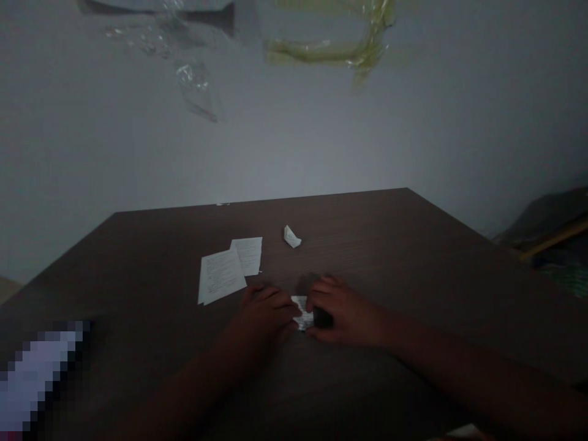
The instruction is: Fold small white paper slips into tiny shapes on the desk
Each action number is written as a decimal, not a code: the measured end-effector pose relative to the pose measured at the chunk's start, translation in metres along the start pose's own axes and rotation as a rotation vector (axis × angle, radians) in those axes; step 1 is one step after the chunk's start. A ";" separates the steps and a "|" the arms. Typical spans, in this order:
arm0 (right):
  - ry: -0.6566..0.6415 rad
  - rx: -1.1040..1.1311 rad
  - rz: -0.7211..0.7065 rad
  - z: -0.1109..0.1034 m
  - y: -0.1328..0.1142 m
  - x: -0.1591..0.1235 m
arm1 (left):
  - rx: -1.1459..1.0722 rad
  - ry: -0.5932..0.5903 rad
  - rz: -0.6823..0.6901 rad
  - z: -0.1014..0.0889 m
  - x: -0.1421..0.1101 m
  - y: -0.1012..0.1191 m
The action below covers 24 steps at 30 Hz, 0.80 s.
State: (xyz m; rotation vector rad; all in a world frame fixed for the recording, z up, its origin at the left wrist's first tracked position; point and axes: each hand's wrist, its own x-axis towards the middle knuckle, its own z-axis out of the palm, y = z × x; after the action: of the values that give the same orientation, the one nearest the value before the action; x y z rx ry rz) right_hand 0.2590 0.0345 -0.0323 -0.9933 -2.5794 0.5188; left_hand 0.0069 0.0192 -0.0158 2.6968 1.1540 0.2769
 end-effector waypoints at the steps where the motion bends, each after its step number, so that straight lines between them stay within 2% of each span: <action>1: -0.005 -0.005 0.006 0.000 -0.001 0.000 | -0.018 0.000 -0.009 -0.001 0.001 0.000; 17: 0.010 0.034 -0.034 0.004 0.004 0.000 | -0.144 -0.072 -0.043 -0.016 -0.001 0.001; 24: 0.068 0.018 -0.059 0.002 0.001 -0.001 | -0.139 -0.010 -0.025 -0.006 0.000 -0.004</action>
State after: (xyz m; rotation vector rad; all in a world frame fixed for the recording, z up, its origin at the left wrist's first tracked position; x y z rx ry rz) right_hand 0.2593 0.0334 -0.0350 -0.9099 -2.5314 0.4838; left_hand 0.0026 0.0222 -0.0110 2.5590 1.1208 0.3275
